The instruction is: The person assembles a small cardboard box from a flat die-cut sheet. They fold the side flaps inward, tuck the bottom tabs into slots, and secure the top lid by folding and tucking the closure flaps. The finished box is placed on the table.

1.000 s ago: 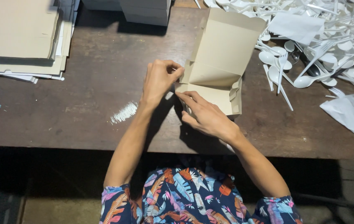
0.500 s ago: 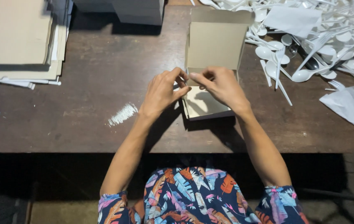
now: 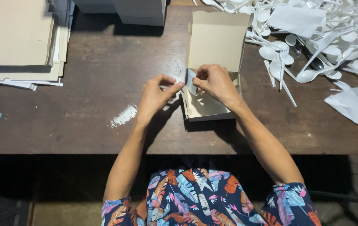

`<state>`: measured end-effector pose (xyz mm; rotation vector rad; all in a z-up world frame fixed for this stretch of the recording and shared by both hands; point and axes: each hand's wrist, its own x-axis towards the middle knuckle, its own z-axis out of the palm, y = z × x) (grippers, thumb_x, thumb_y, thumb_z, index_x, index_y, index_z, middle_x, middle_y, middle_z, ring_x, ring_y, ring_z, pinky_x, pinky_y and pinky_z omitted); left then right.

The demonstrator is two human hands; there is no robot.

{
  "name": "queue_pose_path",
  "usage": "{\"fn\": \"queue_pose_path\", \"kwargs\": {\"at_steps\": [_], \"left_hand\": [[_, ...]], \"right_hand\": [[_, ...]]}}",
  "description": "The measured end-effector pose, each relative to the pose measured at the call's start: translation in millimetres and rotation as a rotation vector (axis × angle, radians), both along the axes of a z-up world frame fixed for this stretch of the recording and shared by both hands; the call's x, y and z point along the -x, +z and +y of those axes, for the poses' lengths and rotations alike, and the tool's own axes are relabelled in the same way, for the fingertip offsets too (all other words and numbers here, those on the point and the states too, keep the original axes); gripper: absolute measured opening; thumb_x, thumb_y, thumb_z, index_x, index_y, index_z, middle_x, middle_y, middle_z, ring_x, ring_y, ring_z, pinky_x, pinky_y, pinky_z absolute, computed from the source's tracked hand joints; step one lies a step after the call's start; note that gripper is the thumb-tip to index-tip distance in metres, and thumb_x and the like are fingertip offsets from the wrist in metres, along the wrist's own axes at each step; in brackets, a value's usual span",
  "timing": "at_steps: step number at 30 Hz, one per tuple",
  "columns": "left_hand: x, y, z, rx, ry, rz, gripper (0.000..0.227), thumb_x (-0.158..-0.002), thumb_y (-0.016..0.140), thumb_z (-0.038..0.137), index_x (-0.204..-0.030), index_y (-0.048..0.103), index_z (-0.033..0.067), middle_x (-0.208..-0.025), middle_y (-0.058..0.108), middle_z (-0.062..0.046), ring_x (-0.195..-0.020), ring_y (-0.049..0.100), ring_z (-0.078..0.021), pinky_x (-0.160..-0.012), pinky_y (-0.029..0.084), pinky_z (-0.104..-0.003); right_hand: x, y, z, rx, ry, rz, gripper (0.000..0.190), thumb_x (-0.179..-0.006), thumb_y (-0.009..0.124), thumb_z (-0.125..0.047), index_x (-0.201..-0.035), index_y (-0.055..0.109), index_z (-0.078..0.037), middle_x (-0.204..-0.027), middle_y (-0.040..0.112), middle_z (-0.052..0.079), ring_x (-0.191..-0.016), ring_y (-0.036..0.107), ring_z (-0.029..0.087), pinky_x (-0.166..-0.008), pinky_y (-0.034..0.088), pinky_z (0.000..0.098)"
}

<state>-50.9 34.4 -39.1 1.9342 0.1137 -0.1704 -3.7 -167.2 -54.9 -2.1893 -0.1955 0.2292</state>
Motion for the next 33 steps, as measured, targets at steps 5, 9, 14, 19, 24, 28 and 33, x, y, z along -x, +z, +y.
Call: {"fn": "queue_pose_path", "kwargs": {"at_steps": [5,9,14,19,24,28,33], "left_hand": [[-10,-11,4,0.167,-0.072,0.208,0.031,-0.086,0.080,0.036,-0.095,0.080,0.0066,-0.080,0.076,-0.018,-0.067,0.074,-0.0237,-0.054,0.063,-0.032],[-10,-24,2,0.253,-0.082,0.220,0.031,-0.088,0.080,0.033,-0.098,0.080,0.0038,-0.081,0.075,-0.018,-0.069,0.072,-0.0221,-0.054,0.064,-0.032],[-1,-17,0,0.325,-0.047,0.263,0.025,-0.089,0.078,0.029,-0.097,0.078,0.0046,-0.083,0.073,-0.016,-0.071,0.071,-0.0206,-0.053,0.065,-0.031],[2,-16,2,0.371,-0.029,0.327,0.027,-0.089,0.076,0.031,-0.092,0.076,0.0037,-0.073,0.068,-0.014,-0.064,0.068,-0.0175,-0.052,0.065,-0.027],[-10,-39,2,0.389,-0.036,0.322,0.030,-0.087,0.076,0.033,-0.090,0.073,0.0033,-0.068,0.066,-0.014,-0.060,0.067,-0.0172,-0.049,0.062,-0.024],[0,-9,0,0.362,-0.024,0.269,0.033,-0.086,0.079,0.034,-0.080,0.071,0.0019,-0.065,0.067,-0.015,-0.061,0.067,-0.0150,-0.048,0.058,-0.022],[-14,-44,3,0.318,-0.017,0.218,0.034,-0.085,0.082,0.033,-0.076,0.070,0.0021,-0.066,0.069,-0.014,-0.061,0.069,-0.0150,-0.047,0.057,-0.022]], "right_hand": [[23,26,1,0.012,0.052,0.057,0.034,-0.087,0.083,-0.023,-0.105,0.073,0.005,-0.081,0.076,0.020,-0.066,0.076,0.023,-0.061,0.061,0.0333],[24,6,-8,0.183,0.085,0.121,0.033,-0.085,0.079,-0.027,-0.106,0.076,-0.001,-0.078,0.077,0.018,-0.079,0.078,0.030,-0.073,0.060,0.0479],[39,24,6,0.389,0.067,0.172,0.045,-0.087,0.073,-0.038,-0.097,0.076,0.006,-0.093,0.075,0.026,-0.100,0.072,0.043,-0.086,0.053,0.0551],[30,-4,4,0.233,0.024,0.098,0.037,-0.082,0.083,-0.032,-0.078,0.073,0.003,-0.063,0.072,0.017,-0.074,0.076,0.033,-0.062,0.053,0.0410],[30,-4,1,0.293,0.032,0.131,0.040,-0.082,0.081,-0.025,-0.081,0.072,0.013,-0.075,0.071,0.031,-0.085,0.074,0.046,-0.066,0.048,0.0545],[28,-1,0,0.278,0.036,0.192,0.036,-0.083,0.081,-0.028,-0.092,0.077,0.006,-0.086,0.074,0.027,-0.093,0.074,0.042,-0.071,0.055,0.0550],[29,19,0,-0.019,0.013,0.395,0.031,-0.088,0.075,-0.023,-0.095,0.077,0.007,-0.084,0.076,0.024,-0.084,0.076,0.025,-0.075,0.059,0.0415]]}}
